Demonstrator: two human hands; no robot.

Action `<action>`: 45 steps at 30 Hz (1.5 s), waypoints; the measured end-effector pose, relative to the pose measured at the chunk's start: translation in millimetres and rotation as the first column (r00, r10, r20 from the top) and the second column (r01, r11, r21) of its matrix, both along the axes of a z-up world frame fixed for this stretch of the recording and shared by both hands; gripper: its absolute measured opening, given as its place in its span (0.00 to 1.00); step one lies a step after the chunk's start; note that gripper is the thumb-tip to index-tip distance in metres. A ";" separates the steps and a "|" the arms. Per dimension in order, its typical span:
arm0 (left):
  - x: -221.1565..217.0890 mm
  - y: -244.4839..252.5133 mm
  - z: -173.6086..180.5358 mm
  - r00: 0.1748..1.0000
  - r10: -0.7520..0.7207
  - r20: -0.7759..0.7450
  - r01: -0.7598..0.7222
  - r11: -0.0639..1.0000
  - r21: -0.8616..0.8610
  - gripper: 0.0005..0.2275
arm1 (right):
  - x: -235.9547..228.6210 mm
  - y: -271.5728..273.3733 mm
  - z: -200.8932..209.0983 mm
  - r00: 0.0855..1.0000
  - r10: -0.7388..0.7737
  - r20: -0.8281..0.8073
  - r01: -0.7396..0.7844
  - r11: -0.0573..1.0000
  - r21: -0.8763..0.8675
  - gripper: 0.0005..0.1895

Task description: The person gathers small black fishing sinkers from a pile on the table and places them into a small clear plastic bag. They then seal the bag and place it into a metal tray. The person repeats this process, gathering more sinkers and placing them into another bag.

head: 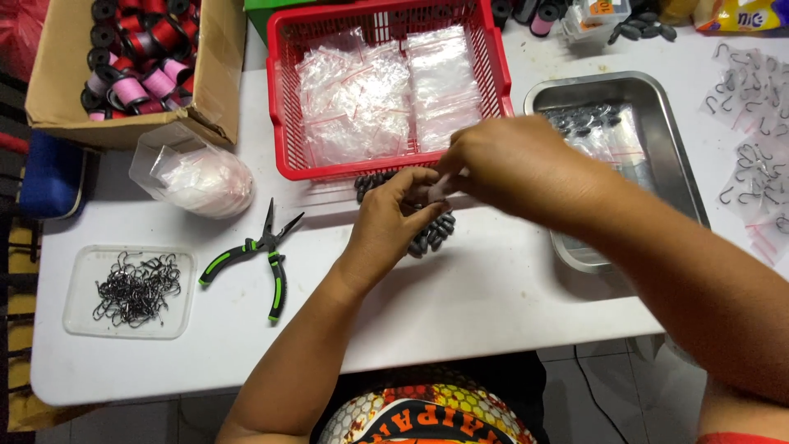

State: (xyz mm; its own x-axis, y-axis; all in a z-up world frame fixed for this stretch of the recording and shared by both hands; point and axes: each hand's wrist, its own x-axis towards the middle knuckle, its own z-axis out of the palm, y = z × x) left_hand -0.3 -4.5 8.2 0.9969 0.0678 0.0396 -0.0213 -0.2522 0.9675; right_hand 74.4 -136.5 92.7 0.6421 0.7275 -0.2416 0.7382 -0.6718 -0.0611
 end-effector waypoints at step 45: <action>-0.3 2.6 -8.7 0.994 -0.099 -0.046 0.104 0.983 0.151 0.09 | 54.6 -100.1 3.4 0.812 -0.380 -0.443 0.473 0.873 0.118 0.10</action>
State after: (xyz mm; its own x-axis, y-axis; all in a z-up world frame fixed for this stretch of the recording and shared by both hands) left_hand -0.6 -1.9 -0.5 0.9993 -0.0378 0.0039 -0.0185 -0.3957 0.9182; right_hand 128.9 -236.7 96.0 0.7829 0.4648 -0.4135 0.2607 -0.8486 -0.4603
